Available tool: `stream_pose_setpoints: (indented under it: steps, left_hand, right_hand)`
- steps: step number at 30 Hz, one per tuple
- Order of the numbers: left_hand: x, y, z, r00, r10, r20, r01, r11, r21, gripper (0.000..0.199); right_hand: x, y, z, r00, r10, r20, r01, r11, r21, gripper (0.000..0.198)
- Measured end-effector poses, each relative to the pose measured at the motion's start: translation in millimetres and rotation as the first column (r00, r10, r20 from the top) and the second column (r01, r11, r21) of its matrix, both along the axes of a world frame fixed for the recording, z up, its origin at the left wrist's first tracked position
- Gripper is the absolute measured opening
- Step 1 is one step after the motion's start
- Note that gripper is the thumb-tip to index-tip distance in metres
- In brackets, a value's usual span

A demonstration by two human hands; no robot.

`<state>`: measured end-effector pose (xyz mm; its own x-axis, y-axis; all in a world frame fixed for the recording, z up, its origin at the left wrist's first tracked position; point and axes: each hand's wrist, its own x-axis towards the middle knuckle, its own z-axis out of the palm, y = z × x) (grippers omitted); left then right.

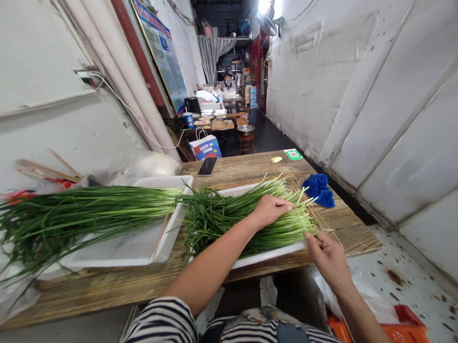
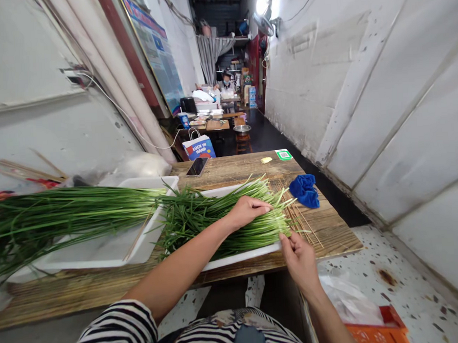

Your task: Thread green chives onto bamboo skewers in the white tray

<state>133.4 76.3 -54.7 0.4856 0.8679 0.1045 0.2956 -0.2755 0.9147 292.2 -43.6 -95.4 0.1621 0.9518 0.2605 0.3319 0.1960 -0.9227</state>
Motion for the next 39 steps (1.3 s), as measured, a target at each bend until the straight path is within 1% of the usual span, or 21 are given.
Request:
stream_pose_setpoints:
  steps: [3, 6, 9, 12, 14, 16, 18, 22, 26, 29, 32, 36, 38, 39]
  left_hand:
    - [0, 1, -0.1, 1.0, -0.009, -0.006, 0.009, 1.0, -0.003, 0.028]
    - [-1, 0, 2.1, 0.999, -0.042, 0.006, 0.042, 0.999, 0.02, 0.027]
    - [-3, -1, 6.0, 0.997, -0.071, 0.041, 0.069, 0.996, 0.05, 0.024]
    - [-4, -3, 8.4, 0.994, -0.054, 0.097, 0.048, 0.997, 0.056, 0.024]
    - [-4, -4, 8.5, 0.993, -0.028, 0.112, 0.028, 1.0, 0.001, 0.024]
    - [-3, -5, 8.0, 0.994, -0.002, 0.106, 0.011, 0.997, -0.082, 0.03]
    - [-4, -5, 8.1, 0.995, 0.015, 0.1, -0.002, 0.992, -0.128, 0.035]
    - [-5, -6, 12.2, 0.994, 0.019, 0.104, -0.006, 0.992, -0.128, 0.036]
    - [-8, -6, 17.9, 0.998, -0.013, 0.058, 0.022, 0.988, -0.155, 0.035]
    - [-10, -6, 19.8, 0.998, -0.025, 0.058, 0.035, 0.983, -0.182, 0.035]
    - [-11, -6, 20.5, 0.994, -0.016, 0.112, 0.039, 0.977, -0.208, 0.037]
    - [-15, -5, 26.2, 0.99, 0.01, 0.143, 0.013, 0.987, -0.163, 0.04]
    - [-20, -4, 32.3, 0.99, -0.038, 0.134, 0.054, 0.992, -0.115, 0.045]
    - [-23, -4, 35.8, 0.99, -0.085, 0.113, 0.095, 0.992, -0.082, 0.045]
  right_hand:
    - [-1, 0, -1, 1.0, -0.019, -0.009, 0.019, 1.0, -0.015, 0.033]
    - [-2, 0, -2, 0.999, -0.034, -0.018, 0.033, 0.999, -0.039, 0.03]
    - [-3, 0, -2, 0.998, -0.054, -0.018, 0.053, 0.997, -0.05, 0.029]
    - [-4, -1, -1, 0.998, -0.065, -0.019, 0.064, 0.997, -0.047, 0.031]
    - [-5, -1, 2, 0.998, -0.063, -0.011, 0.063, 0.997, -0.035, 0.033]
    - [-6, -2, 5, 0.999, -0.053, -0.002, 0.053, 0.998, -0.024, 0.034]
    - [-6, -4, 6, 0.999, -0.046, 0.007, 0.046, 0.999, -0.015, 0.034]
    - [-6, -5, 6, 0.998, -0.047, 0.039, 0.047, 0.999, 0.004, 0.034]
    - [-6, -6, 7, 0.996, -0.032, 0.081, 0.031, 0.999, 0.016, 0.034]
    - [-7, -5, 14, 0.991, -0.016, 0.131, 0.01, 0.999, 0.046, 0.034]
    - [-6, -1, 22, 0.982, -0.031, 0.184, 0.017, 0.997, 0.081, 0.036]
    - [-6, 10, 31, 0.977, -0.024, 0.21, 0.006, 0.996, 0.089, 0.036]
    - [-6, 15, 36, 0.981, 0.012, 0.194, -0.029, 0.996, 0.087, 0.034]
    - [-7, 17, 39, 0.982, 0.036, 0.184, -0.053, 0.995, 0.089, 0.033]
